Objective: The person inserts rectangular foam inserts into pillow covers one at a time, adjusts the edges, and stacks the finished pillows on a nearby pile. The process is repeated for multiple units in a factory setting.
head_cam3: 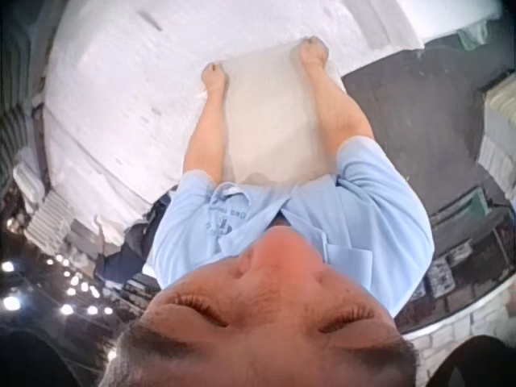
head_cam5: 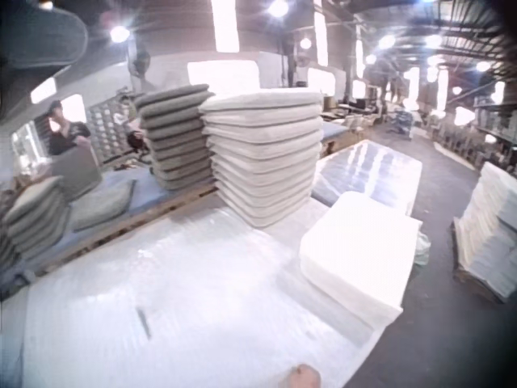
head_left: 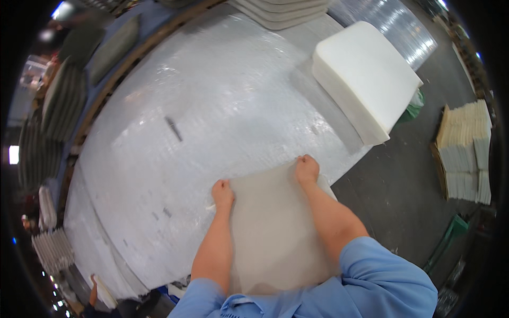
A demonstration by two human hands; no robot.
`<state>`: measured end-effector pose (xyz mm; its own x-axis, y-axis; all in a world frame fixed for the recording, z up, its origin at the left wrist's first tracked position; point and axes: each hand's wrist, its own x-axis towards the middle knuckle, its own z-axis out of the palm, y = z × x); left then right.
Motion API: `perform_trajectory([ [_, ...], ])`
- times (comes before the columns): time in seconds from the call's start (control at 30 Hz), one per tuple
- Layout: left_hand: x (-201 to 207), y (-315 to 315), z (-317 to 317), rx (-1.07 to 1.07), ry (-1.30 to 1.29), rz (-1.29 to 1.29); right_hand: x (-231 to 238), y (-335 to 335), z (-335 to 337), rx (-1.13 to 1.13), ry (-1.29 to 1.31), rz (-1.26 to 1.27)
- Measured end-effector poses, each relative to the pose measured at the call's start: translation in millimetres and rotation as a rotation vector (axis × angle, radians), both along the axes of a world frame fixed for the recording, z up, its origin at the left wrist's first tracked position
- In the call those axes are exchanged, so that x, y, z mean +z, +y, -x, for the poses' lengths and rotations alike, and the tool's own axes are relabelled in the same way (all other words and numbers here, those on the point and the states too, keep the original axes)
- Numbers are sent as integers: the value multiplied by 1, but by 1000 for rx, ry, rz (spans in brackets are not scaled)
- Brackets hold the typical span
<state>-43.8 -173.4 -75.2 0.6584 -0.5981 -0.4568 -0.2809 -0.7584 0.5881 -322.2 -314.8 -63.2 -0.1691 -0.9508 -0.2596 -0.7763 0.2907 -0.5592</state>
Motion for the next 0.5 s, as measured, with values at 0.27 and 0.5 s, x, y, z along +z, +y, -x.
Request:
perform_trajectory([
  [0.27,140,170,-41,-346,-15,98,120,42,123,323,-292,-414],
  [0.5,203,236,50,553,1149,643,161,106,148,66,-862,-790],
])
